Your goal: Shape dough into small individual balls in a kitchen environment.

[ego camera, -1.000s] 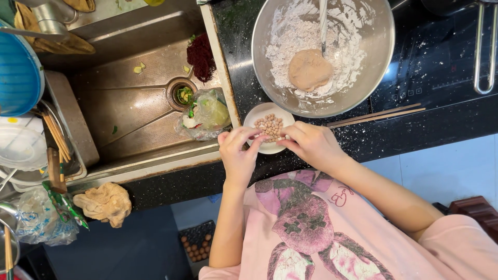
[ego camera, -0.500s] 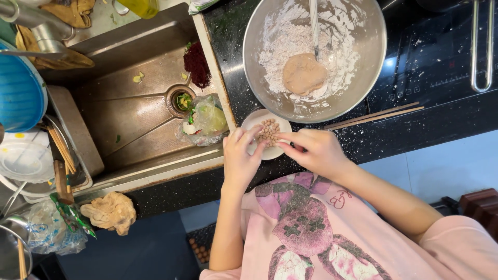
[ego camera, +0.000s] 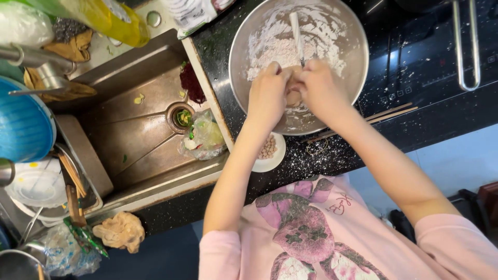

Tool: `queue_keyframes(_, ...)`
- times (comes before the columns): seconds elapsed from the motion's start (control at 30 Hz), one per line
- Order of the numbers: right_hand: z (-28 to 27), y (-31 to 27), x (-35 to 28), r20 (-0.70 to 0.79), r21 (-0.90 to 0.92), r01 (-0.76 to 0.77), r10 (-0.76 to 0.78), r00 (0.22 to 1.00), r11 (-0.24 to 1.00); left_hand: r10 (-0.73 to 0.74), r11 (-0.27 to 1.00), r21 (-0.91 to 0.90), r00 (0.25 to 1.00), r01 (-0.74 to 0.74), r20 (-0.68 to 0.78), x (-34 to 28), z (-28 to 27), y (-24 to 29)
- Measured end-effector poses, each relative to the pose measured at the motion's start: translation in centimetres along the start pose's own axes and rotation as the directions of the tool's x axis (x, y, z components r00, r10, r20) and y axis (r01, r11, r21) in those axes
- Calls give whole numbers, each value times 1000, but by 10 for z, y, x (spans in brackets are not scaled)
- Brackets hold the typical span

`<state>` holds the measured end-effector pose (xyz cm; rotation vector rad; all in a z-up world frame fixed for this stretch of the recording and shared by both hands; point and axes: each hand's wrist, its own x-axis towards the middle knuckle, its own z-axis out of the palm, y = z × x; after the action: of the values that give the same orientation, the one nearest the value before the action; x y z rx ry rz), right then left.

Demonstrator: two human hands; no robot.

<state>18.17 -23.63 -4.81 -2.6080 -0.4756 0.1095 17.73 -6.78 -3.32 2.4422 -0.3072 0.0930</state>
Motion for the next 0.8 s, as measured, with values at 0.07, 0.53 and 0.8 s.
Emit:
queue_keyframes(0.07,-2,-7,-1,-1,10,-9,9,1000,1000,15,1000,4,999,-15,51,6,14,-8)
queue_keyframes(0.53,-29,2,8,124,467,-252,219,968,847,-210,958,-190,976,216,50,17,11,-16)
queue_keyframes(0.8,-41,2,-32,1,733,-119,174,985,670,-248,703,-689,969,176,-5,-29,-69,30)
